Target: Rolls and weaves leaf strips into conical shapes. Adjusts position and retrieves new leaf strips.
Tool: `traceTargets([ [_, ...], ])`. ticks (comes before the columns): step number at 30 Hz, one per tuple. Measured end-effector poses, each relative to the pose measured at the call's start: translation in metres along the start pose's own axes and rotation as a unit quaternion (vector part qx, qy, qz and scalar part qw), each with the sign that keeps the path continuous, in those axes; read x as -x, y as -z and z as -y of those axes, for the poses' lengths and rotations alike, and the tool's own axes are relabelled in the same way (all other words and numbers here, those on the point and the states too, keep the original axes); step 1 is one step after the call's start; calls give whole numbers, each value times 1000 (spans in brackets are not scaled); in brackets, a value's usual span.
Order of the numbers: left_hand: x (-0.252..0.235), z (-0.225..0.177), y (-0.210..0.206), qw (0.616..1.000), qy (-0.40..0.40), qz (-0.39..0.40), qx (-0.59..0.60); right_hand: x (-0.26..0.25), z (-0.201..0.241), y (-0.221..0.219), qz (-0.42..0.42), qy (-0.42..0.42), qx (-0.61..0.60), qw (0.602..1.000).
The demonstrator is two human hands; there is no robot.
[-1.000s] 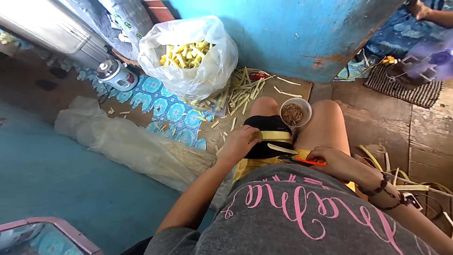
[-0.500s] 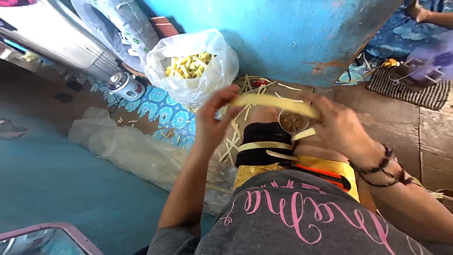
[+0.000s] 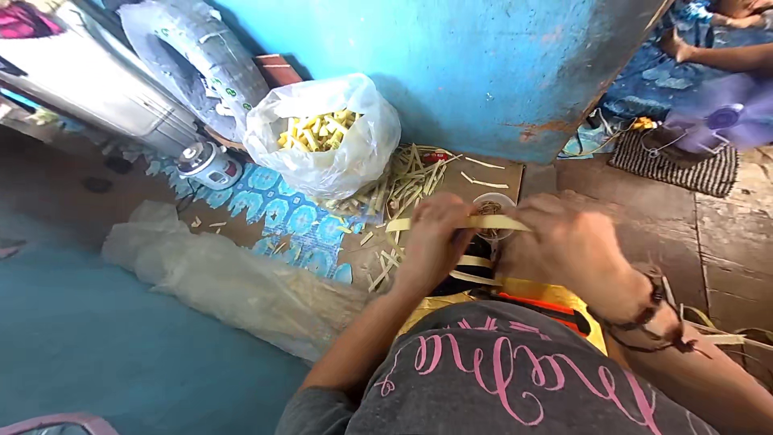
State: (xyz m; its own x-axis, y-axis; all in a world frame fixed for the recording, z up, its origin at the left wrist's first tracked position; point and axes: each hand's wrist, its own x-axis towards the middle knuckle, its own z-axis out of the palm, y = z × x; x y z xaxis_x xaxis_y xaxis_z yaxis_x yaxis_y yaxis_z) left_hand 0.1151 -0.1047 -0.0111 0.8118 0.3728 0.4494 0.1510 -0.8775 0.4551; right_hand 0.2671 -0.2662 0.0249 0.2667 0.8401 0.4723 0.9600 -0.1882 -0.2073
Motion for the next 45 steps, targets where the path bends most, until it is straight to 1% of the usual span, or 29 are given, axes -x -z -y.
traceTargets([
  [1, 0, -9, -3, 999, -25, -24, 22, 0, 3, -6, -6, 16, 4, 1000],
  [2, -2, -10, -2, 998, -31, -31, 38, -1, 3, -8, -13, 22, 5, 1000],
  [4, -5, 0, 5, 998, 7, -1, 61, -3, -3, 1, -28, 14, -22, 999],
  [5, -6, 2, 9, 996, 21, 4, 82, -5, -5, 5, -44, 14, -48, 998],
  [7, -6, -9, 14, 985, 3, -27, 172, -9, -3, 5, -90, 8, -147, 985],
  [8, -5, -19, 15, 970, -11, -58, 235, -9, 3, 2, -119, -5, -222, 968],
  [9, -4, -28, 16, 952, -10, -78, 297, -9, 8, -1, -148, -13, -309, 939],
  [11, -6, -37, 21, 912, 16, -79, 401, -11, 16, -5, -185, -20, -446, 876],
  [12, -6, -40, 23, 890, 37, -64, 450, -12, 19, -7, -197, -19, -480, 855],
  [13, -5, -42, 25, 863, 60, -43, 499, -13, 21, -9, -214, -9, -492, 844],
  [14, -4, -43, 28, 837, 79, -22, 541, -14, 21, -9, -233, 15, -478, 847],
  [16, 0, -45, 33, 802, 92, 9, 591, -17, 18, -8, -259, 84, -409, 871],
  [18, 2, -48, 36, 804, 89, 4, 587, -18, 18, -6, -253, 121, -364, 888],
  [19, 2, -49, 35, 813, 96, -10, 574, -18, 18, -6, -237, 123, -367, 891],
  [21, 2, -47, 34, 838, 95, -36, 536, -17, 19, -5, -192, 105, -402, 889],
  [23, 1, -43, 30, 859, 80, -56, 502, -15, 18, -6, -162, 70, -421, 890],
  [25, 1, -41, 27, 877, 60, -65, 472, -15, 18, -10, -162, 36, -412, 896],
  [28, 0, -36, 25, 926, -8, -87, 368, -15, 19, -12, -178, 29, -394, 901],
  [30, -1, -35, 25, 942, -29, -107, 315, -14, 20, -14, -166, 17, -426, 889],
  [32, -2, -35, 24, 934, -12, -120, 336, -11, 23, -14, -138, -8, -481, 866],
  [33, -3, -35, 24, 925, 6, -120, 362, -10, 25, -15, -138, -12, -492, 860],
  [34, -4, -35, 23, 913, 29, -113, 392, -8, 27, -17, -155, -9, -486, 860],
  [36, -6, -35, 21, 885, 87, -77, 450, -5, 26, -19, -203, 10, -470, 859],
  [38, -7, -39, 21, 848, 136, -21, 513, -4, 21, -17, -242, 32, -451, 858],
  [40, -7, -45, 24, 819, 141, 16, 556, -5, 14, -16, -268, 42, -418, 867],
  [41, -6, -48, 26, 814, 130, 25, 565, -4, 12, -17, -274, 43, -400, 874],
  [42, -6, -50, 28, 819, 116, 26, 561, -4, 11, -19, -277, 44, -387, 878],
  [44, -6, -56, 29, 848, 109, 9, 519, -3, 10, -19, -261, 46, -397, 879],
  [45, -6, -57, 29, 861, 110, 1, 497, -1, 9, -18, -241, 41, -425, 872],
])
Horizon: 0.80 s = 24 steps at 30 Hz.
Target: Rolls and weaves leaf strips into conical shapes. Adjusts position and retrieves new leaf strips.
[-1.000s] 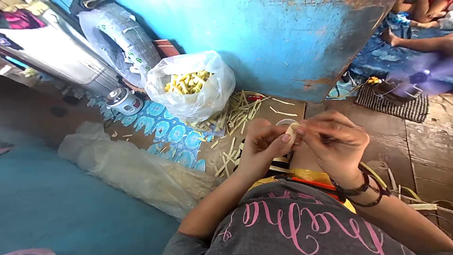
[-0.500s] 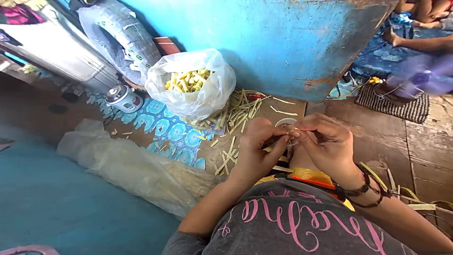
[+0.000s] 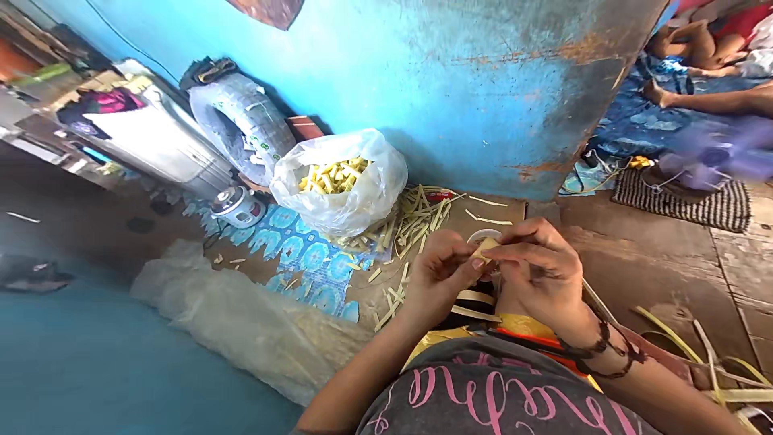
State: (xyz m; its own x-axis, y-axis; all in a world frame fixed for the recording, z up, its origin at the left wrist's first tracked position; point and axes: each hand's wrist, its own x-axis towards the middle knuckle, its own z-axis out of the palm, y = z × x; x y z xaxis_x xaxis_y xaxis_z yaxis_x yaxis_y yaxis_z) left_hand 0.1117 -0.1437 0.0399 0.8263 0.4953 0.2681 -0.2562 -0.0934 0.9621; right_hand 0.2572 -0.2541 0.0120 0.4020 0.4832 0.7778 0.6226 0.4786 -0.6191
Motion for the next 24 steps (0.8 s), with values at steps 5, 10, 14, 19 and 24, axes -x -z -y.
traceTargets([
  [5, 4, -6, -7, 996, -15, -19, -85, -1, 4, 11, 51, -150, -108, 981],
  [10, 0, -4, -12, 982, -40, -35, -179, 7, 7, 16, 31, -85, -56, 994],
  [14, -8, 1, -27, 952, -146, -56, -263, 12, 10, 13, -43, -235, -223, 945],
  [19, -12, 22, -25, 865, -229, -12, -446, 7, 12, 16, -56, -341, -208, 915],
  [24, -6, 25, -20, 912, -179, 7, -368, 3, 11, 15, -78, -280, -184, 939],
])
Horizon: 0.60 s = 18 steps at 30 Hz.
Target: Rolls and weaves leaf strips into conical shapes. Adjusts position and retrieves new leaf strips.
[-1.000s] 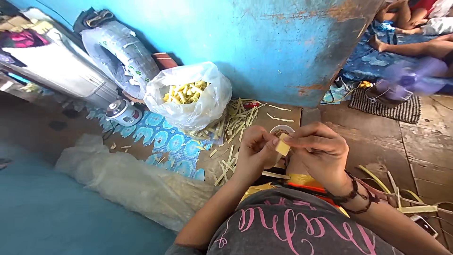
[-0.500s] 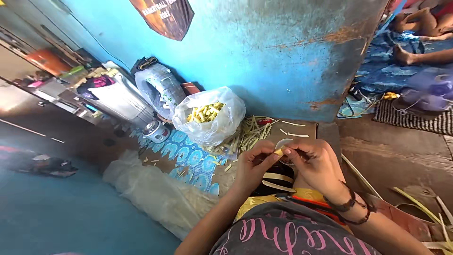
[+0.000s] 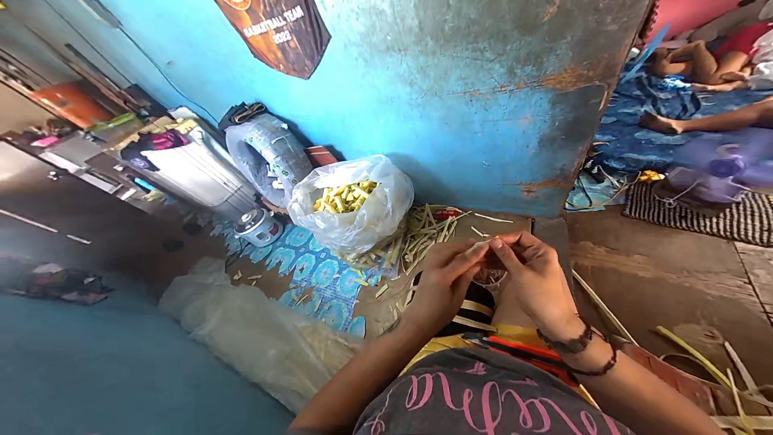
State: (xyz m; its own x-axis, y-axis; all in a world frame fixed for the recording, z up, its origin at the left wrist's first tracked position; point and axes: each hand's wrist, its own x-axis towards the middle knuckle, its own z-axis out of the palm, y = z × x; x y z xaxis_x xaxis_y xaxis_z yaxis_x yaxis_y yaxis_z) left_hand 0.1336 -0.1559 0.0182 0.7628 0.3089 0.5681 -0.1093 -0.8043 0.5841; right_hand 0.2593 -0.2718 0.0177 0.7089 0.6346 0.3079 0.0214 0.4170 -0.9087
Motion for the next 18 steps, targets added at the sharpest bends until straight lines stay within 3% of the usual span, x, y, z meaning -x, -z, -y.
traceTargets([
  [3, -9, -8, 14, 963, 183, -46, 195, 3, -9, -4, 23, 184, 161, 969],
  [5, -19, -15, 27, 919, 286, -44, 270, -1, -14, -4, 51, 353, 301, 884],
  [7, -15, -14, 33, 915, 281, -46, 286, -3, -15, -3, 104, 454, 375, 802],
  [9, -9, -16, 40, 921, 234, -28, 311, -6, -20, -2, 131, 452, 361, 805],
  [13, -2, -4, 46, 938, 177, 9, 297, -17, -14, -8, 94, 319, 303, 893],
  [15, 2, 8, 41, 952, 152, -37, 265, -18, -11, -14, 76, 319, 323, 888],
  [18, 6, 13, 37, 942, 165, -122, 265, -6, -17, -22, 82, 415, 339, 840],
])
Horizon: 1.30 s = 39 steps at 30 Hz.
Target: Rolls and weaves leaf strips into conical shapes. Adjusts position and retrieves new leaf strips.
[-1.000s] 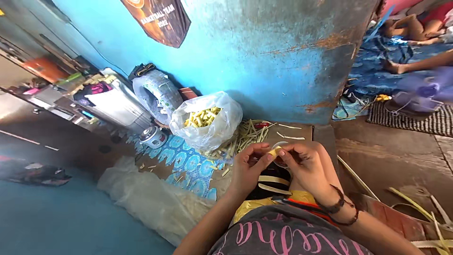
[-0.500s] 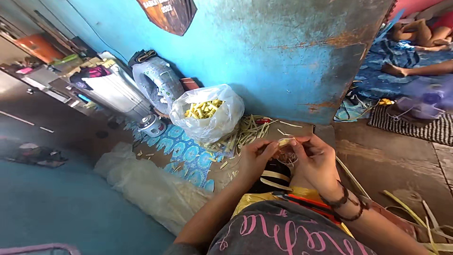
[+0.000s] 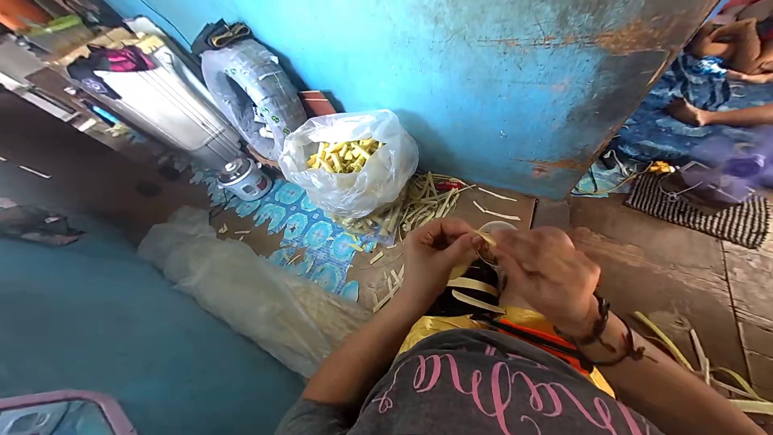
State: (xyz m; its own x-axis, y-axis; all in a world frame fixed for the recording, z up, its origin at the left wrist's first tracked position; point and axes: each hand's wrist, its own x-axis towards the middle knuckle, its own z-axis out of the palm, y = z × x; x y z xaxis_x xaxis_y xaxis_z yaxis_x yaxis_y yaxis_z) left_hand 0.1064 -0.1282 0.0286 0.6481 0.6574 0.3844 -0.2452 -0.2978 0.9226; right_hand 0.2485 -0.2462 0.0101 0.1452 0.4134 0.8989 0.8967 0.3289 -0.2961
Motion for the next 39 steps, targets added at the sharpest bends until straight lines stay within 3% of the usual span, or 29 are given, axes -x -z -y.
traceTargets([
  [2, 8, -12, -2, 991, 75, 11, 107, 7, 1, -7, -2, 44, -35, 998],
  [5, 10, -15, 1, 911, 243, 98, 320, 10, 5, -12, -2, 51, -79, 996],
  [7, 8, -9, 3, 893, 267, 134, 336, 9, 7, -15, -1, 26, -100, 995],
  [9, 4, -2, 7, 926, 220, 106, 289, 4, 11, -13, -9, -40, -122, 992],
  [11, 2, 6, 12, 970, 126, 92, 184, -5, 14, -8, -14, -100, -134, 986],
  [13, 5, 9, 14, 992, 21, 100, 78, -13, 12, -4, 16, -163, -158, 974],
  [15, 10, 8, 14, 992, -69, 104, -13, -19, 8, -2, 53, -286, -261, 920],
  [18, 12, 11, 12, 982, -149, 70, -94, -20, 5, -6, 72, -471, -374, 796],
  [21, 12, 13, 14, 987, -77, 79, -119, -16, 4, -4, 178, -512, -393, 743],
  [23, 9, 12, 19, 982, -19, 121, -145, -14, -3, 4, 213, -488, -369, 762],
  [25, 8, 10, 20, 978, 22, 156, -140, -14, -10, 9, 184, -481, -324, 794],
  [26, 8, 10, 19, 980, 32, 155, -123, -15, -10, 9, 160, -496, -332, 787],
  [28, 9, 14, 15, 987, 22, 133, -84, -14, -7, 6, 151, -524, -360, 757],
  [31, 7, 12, 16, 983, 27, 140, -111, -9, -2, 5, 217, -520, -394, 726],
  [34, 7, 8, 19, 972, 63, 170, -146, -6, -8, 8, 206, -495, -345, 771],
  [36, 9, 13, 16, 982, 48, 137, -125, -10, -6, 7, 163, -525, -357, 756],
  [39, 10, 17, 13, 988, 32, 113, -96, -4, 0, 1, 186, -507, -377, 752],
])
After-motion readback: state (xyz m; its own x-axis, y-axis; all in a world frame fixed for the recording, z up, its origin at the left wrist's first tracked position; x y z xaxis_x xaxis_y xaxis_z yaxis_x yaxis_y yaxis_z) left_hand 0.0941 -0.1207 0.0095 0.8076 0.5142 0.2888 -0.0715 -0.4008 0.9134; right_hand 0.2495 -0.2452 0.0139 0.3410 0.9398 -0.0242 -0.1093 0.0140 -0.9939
